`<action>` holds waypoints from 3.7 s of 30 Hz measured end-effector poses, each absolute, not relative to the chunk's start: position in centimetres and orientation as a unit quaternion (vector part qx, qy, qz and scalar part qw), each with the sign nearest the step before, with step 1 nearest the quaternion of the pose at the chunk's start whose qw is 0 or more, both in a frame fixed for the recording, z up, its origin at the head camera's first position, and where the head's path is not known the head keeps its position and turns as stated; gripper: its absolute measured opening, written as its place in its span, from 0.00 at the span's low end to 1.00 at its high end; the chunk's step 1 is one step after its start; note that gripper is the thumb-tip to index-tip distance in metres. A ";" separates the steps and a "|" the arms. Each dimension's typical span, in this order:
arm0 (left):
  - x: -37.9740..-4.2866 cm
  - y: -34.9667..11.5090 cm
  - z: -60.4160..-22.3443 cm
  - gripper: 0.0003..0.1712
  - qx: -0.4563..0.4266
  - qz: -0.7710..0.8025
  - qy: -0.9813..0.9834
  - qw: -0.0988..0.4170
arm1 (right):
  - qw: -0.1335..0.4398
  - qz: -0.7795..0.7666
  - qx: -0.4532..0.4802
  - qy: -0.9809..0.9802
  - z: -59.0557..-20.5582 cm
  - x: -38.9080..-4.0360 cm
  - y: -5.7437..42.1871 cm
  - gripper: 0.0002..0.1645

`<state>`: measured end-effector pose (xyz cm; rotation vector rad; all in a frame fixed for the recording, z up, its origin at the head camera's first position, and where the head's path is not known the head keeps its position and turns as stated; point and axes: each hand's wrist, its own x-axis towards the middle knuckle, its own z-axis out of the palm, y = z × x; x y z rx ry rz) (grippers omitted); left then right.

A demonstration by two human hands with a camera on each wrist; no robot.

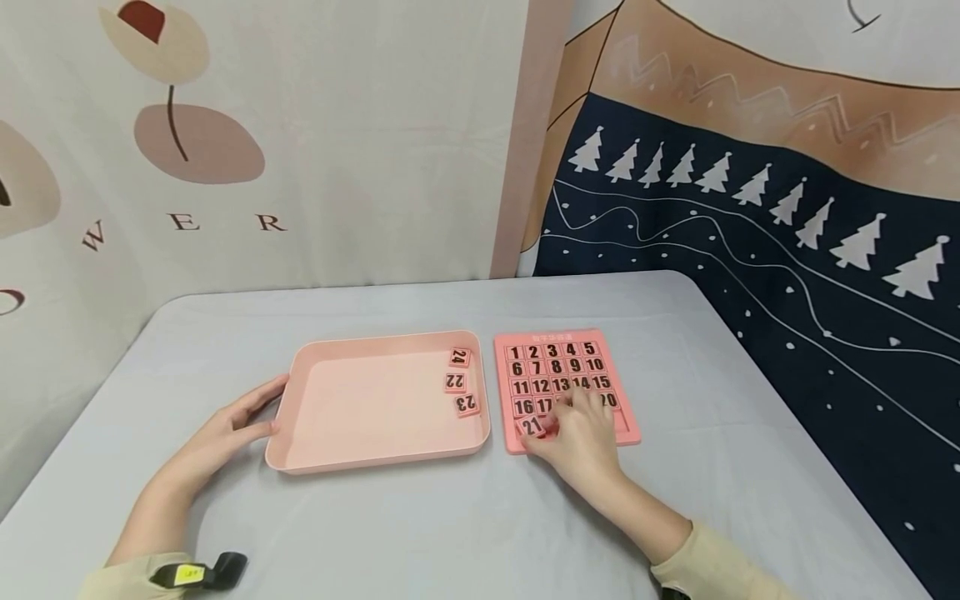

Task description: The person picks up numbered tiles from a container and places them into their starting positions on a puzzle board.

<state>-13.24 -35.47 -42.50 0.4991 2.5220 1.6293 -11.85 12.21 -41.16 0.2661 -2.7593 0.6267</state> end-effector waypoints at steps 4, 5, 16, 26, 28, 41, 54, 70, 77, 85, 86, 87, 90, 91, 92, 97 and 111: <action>-13.2 -35.5 -42.6 0.36 0.164 0.536 0.827 0.049 | 0.147 0.211 0.090 -0.962 -41.1 -11.7 12.1 0.26; -13.2 -35.5 -42.6 0.36 0.164 0.538 0.825 0.049 | 0.146 0.210 0.090 -0.963 -41.1 -11.7 12.1 0.26; -13.1 -35.4 -42.5 0.36 0.162 0.537 0.826 0.048 | 0.126 0.220 0.089 -0.963 -41.3 -12.0 12.0 0.24; -13.1 -35.4 -42.5 0.36 0.162 0.535 0.828 0.044 | 0.130 0.223 0.104 -0.961 -40.9 -12.3 12.3 0.16; -13.2 -35.4 -42.5 0.36 0.162 0.534 0.829 0.042 | 0.137 0.230 0.110 -0.957 -40.4 -12.6 12.4 0.15; -13.0 -35.4 -42.3 0.36 0.157 0.534 0.829 0.048 | 0.151 0.272 0.241 -0.919 -37.8 -17.3 9.7 0.14; -13.0 -35.4 -42.5 0.36 0.166 0.535 0.827 0.045 | 0.003 0.177 0.392 -0.903 -37.1 -24.3 6.4 0.19; -13.2 -35.2 -42.3 0.36 0.171 0.537 0.825 0.041 | -0.102 0.080 0.428 -0.895 -37.1 -26.3 3.7 0.24; -13.2 -35.4 -42.5 0.36 0.173 0.540 0.823 0.043 | -0.101 0.066 0.424 -0.897 -37.2 -26.3 3.3 0.21; -13.2 -35.5 -42.7 0.35 0.169 0.537 0.825 0.045 | -0.093 0.098 0.416 -0.899 -37.3 -26.0 3.7 0.18; -13.2 -35.5 -42.7 0.35 0.169 0.537 0.825 0.045 | -0.088 0.104 0.415 -0.900 -37.3 -26.0 3.8 0.19; -13.2 -35.5 -42.7 0.36 0.168 0.537 0.825 0.044 | -0.080 0.112 0.416 -0.899 -37.2 -25.9 3.9 0.19; -13.2 -35.5 -42.6 0.36 0.167 0.538 0.825 0.045 | -0.049 0.131 0.421 -0.896 -36.9 -25.6 4.3 0.19; -13.2 -35.5 -42.6 0.36 0.166 0.537 0.826 0.045 | -0.038 0.134 0.421 -0.896 -36.8 -25.5 4.4 0.19; -13.1 -35.5 -42.6 0.36 0.165 0.537 0.826 0.045 | -0.027 0.137 0.422 -0.896 -36.7 -25.3 4.6 0.19; -13.1 -35.4 -42.4 0.36 0.161 0.531 0.831 0.045 | 0.017 0.147 0.402 -0.904 -35.9 -23.7 6.0 0.18; -13.2 -35.5 -42.6 0.36 0.173 0.536 0.825 0.040 | 0.105 0.219 0.289 -0.926 -35.6 -18.7 10.6 0.16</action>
